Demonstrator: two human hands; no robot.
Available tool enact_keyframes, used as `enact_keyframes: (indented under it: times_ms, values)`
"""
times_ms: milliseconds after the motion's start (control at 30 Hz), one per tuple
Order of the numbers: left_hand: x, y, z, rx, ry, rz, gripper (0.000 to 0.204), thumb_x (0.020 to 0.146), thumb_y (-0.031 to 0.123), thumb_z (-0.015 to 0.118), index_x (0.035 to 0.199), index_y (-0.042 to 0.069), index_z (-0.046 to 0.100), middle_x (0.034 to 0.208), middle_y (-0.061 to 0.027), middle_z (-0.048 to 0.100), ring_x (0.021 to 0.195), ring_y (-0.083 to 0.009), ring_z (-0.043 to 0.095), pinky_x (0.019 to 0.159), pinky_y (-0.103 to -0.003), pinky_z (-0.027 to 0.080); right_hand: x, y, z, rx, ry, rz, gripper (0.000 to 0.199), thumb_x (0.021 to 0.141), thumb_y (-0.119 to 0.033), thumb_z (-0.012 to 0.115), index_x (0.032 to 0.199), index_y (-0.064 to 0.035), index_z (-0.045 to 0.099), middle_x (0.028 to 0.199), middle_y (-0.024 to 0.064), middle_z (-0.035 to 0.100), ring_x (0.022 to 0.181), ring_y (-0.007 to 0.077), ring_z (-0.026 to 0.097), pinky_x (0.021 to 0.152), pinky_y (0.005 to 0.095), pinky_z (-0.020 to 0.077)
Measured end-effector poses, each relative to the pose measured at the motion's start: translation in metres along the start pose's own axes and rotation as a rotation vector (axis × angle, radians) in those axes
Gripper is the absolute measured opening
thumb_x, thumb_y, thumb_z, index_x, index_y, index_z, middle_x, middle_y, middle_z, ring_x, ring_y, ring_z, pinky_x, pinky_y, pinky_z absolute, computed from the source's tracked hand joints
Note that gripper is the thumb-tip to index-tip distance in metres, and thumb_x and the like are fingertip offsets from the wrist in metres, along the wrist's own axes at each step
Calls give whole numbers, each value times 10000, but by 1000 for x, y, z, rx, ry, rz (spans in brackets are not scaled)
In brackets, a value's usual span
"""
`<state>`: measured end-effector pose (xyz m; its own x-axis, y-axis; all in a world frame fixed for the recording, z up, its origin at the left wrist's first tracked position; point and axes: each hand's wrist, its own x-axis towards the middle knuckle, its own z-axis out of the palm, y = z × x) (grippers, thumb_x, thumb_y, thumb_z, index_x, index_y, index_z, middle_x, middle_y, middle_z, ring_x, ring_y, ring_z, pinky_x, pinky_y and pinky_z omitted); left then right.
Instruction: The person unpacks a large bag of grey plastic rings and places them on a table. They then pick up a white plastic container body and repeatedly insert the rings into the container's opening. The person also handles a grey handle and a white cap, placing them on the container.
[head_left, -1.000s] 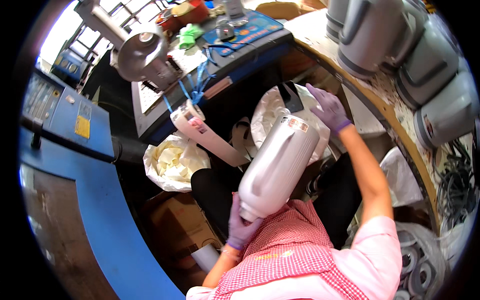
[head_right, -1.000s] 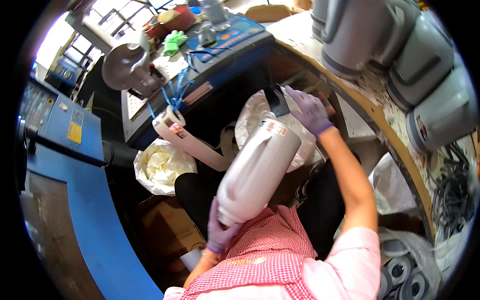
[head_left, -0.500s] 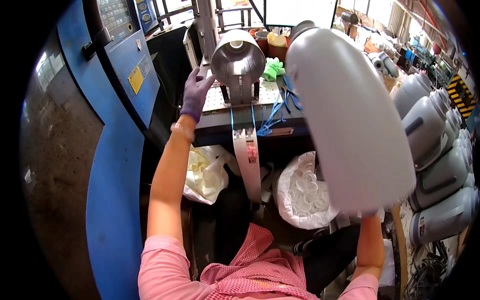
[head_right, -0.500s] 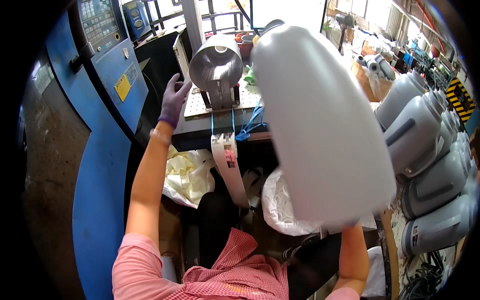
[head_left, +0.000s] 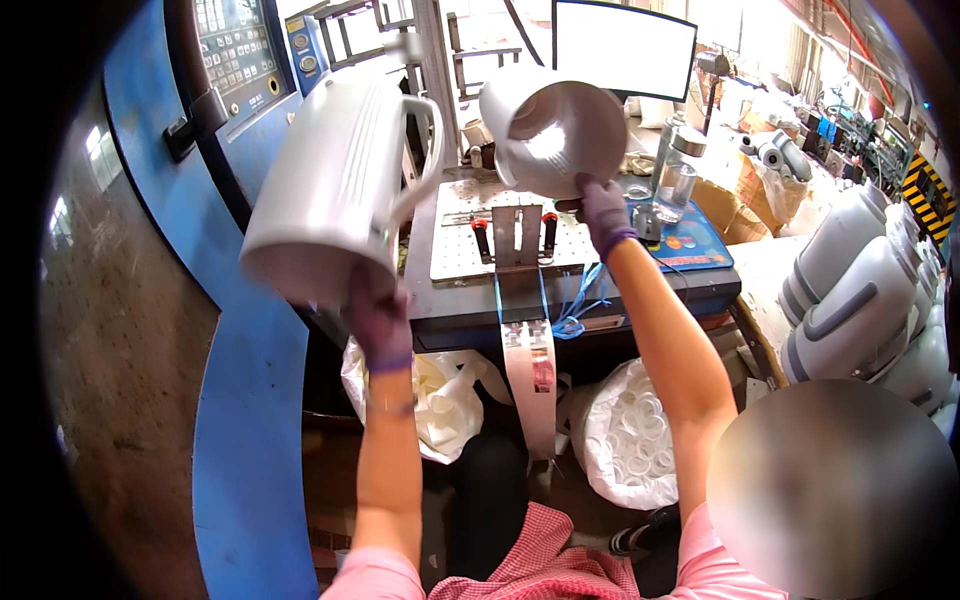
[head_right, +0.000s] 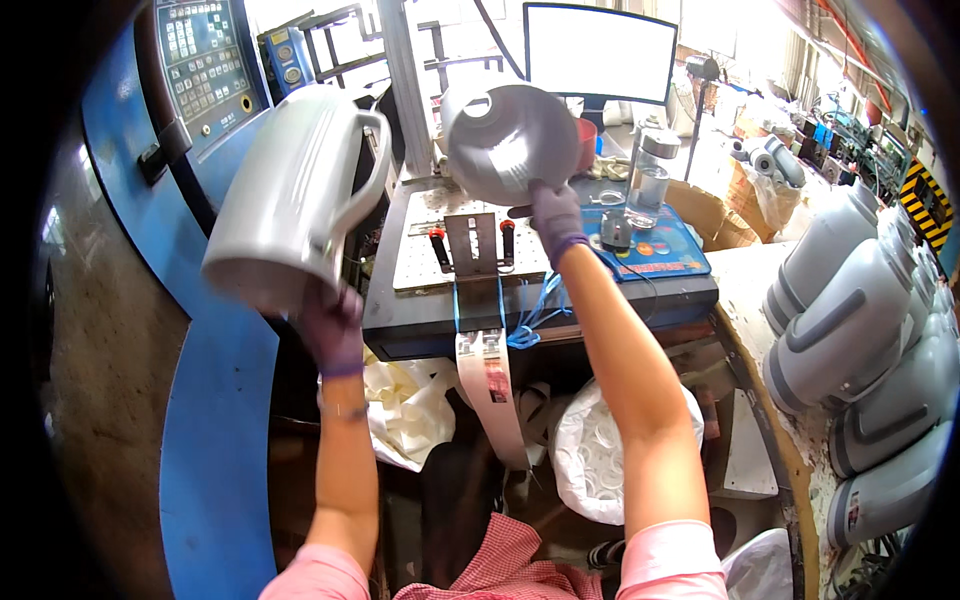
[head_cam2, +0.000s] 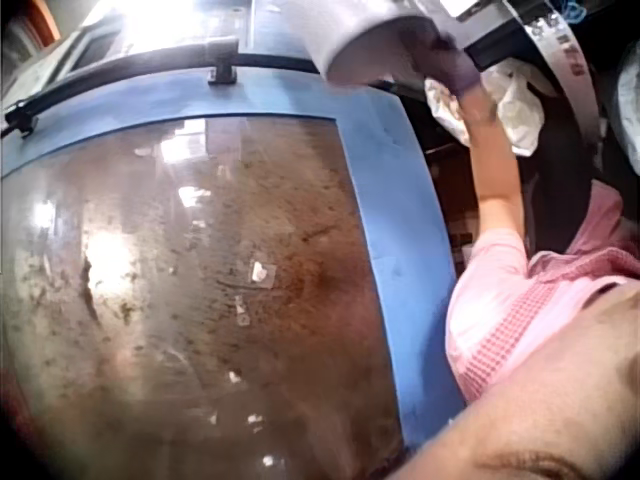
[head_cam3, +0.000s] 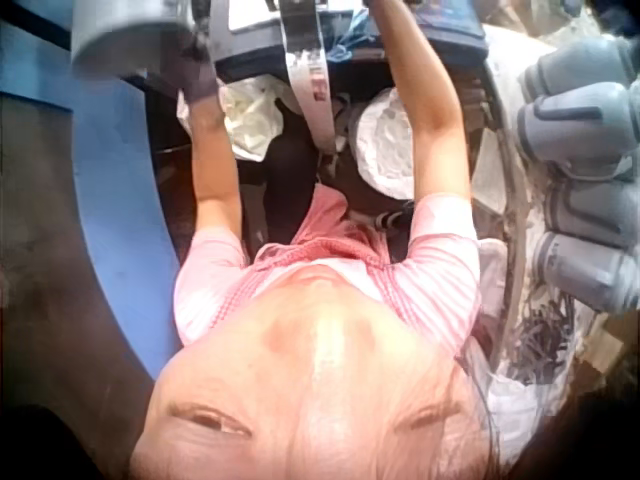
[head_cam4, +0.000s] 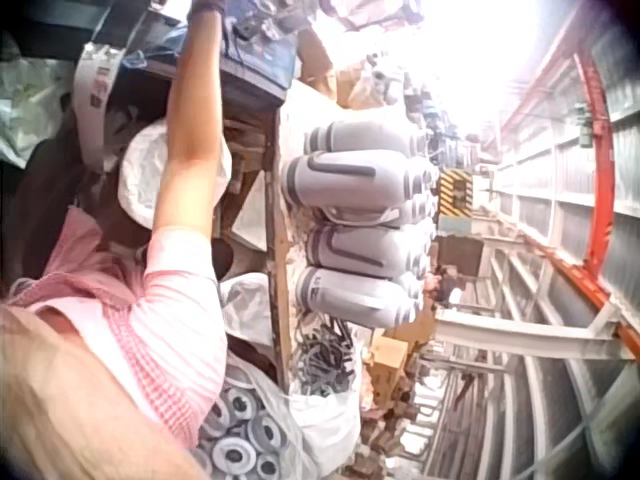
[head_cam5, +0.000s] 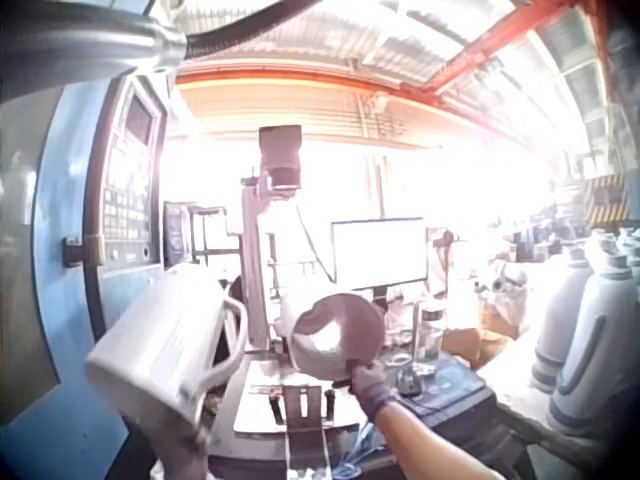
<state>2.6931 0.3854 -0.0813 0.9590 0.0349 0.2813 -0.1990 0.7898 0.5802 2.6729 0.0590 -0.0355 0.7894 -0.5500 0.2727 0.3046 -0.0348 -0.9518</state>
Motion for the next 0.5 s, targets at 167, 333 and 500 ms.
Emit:
enact_keyframes:
  times_ms: [167,333,500]
  values:
    - [-134,57,-80,1157,12,461,442,774,133,778,1160,-6,613,1093,-163,630,967,-322,602,844,-428,479,-7,16,51,-487,169,-120,429,913,-337,472,1174,-32,625,1025,281,662,995,404,642,889,477,475]
    - [-199,86,-122,1981,-36,687,325,811,132,724,1115,34,666,1091,-147,676,949,-328,657,854,-427,524,4,22,18,-831,82,-290,534,881,-388,546,1308,-68,557,1180,246,613,1135,406,569,997,474,432]
    - [-234,102,-141,1904,-219,452,489,740,209,791,1163,23,630,1189,-138,617,1058,-309,603,900,-405,504,-36,1,5,-870,200,-755,710,840,-374,660,1429,-49,432,1351,224,506,1234,384,504,1056,468,387]
